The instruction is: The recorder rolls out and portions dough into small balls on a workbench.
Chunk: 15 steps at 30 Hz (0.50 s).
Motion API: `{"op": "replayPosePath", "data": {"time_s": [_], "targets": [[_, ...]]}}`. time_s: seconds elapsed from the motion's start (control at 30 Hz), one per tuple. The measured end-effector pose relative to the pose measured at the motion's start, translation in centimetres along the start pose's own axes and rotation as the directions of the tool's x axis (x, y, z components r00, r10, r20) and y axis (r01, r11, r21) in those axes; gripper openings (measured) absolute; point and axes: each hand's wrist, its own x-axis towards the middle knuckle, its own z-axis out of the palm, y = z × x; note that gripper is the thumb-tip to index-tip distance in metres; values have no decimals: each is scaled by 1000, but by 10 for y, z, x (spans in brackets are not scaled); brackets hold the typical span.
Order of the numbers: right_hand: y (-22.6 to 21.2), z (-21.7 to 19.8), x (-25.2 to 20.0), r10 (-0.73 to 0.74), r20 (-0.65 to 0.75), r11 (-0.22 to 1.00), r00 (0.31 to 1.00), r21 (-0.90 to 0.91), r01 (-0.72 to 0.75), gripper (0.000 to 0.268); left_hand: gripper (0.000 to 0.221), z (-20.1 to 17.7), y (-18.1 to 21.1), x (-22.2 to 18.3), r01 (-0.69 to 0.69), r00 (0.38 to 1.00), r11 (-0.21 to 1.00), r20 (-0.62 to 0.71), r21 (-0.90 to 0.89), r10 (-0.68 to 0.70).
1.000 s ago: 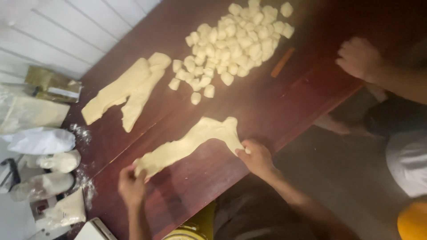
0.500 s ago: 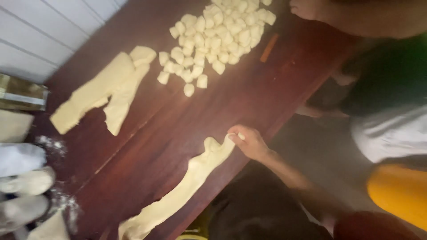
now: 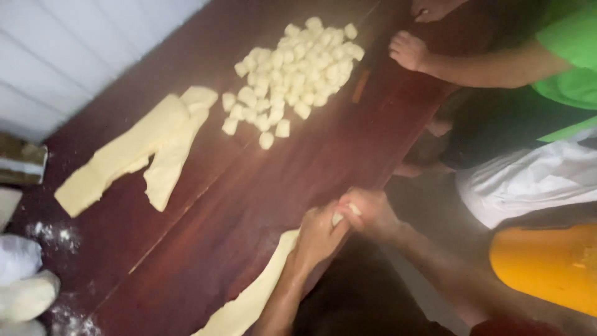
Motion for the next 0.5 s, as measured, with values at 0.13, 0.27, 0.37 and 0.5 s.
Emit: {"op": "replayPosePath", "data": {"time_s": [0.13, 0.27, 0.37, 0.5], "targets": [[31, 26, 11, -186, -183, 967, 965, 138, 212, 16, 19, 3, 12, 7, 8, 993, 966, -110, -258, -37], [113, 74, 47, 55, -275, 991, 960, 134, -18, 20, 12, -1, 2, -2, 11, 995, 1000, -103, -15, -13], [145, 63, 85, 733, 238, 399, 637, 607, -687, 18, 12, 4, -18, -8, 250, 940, 963, -215, -97, -265], [154, 45, 101, 498, 655, -373, 568, 753, -542, 27, 26, 16, -9, 19, 610, 718, 763, -257, -217, -647]]}}
